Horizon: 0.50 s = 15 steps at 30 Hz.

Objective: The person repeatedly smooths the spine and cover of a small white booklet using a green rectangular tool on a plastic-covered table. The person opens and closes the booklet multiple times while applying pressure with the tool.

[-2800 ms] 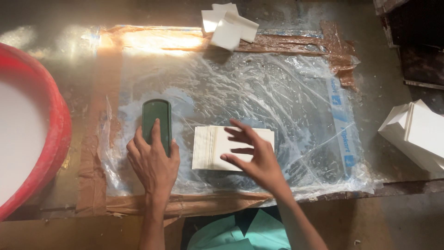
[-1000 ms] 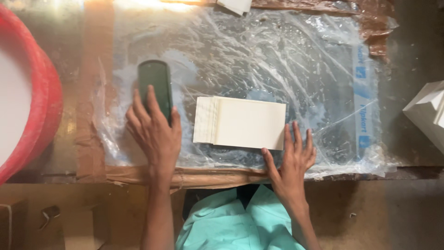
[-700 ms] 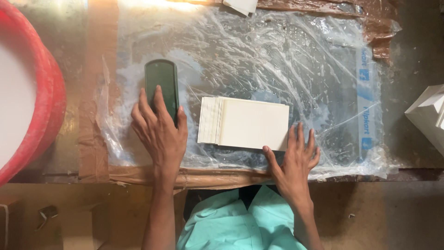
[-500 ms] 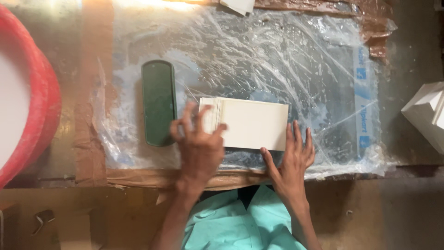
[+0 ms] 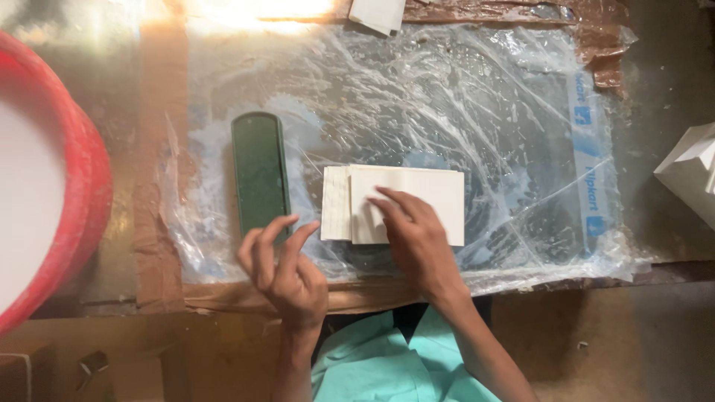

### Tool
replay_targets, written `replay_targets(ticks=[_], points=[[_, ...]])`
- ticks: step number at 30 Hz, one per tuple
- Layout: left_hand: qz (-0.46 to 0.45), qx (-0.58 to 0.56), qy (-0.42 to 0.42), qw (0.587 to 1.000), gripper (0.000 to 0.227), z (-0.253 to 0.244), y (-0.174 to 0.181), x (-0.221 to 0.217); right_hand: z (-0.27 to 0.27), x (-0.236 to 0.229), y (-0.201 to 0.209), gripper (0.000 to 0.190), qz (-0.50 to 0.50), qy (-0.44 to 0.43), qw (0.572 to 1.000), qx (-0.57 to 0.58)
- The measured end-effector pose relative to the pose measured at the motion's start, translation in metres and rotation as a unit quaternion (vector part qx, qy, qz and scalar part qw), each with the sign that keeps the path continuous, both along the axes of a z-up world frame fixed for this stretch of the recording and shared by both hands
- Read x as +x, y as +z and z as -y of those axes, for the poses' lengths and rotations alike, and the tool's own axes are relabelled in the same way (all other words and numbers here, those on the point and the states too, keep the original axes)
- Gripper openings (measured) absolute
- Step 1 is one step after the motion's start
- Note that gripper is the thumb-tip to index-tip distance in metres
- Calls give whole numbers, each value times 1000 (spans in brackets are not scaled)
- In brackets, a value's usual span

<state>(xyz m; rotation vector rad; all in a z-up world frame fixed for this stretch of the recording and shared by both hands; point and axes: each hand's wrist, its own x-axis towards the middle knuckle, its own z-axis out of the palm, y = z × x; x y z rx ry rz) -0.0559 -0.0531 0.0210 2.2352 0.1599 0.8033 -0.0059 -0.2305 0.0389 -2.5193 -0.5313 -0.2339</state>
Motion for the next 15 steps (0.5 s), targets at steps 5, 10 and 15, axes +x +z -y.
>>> replay_targets(ticks=[5,10,15], points=[[2,-11,21,1000,45,-12,-8,-3,12,5,2,72,-104,-176,978,-40],[1,-40,15,999,45,-16,-17,-1,15,37,13,56,-383,-123,908,-117],[-35,-31,12,999,49,-15,-25,-6,19,58,26,84,-256,-10,913,316]])
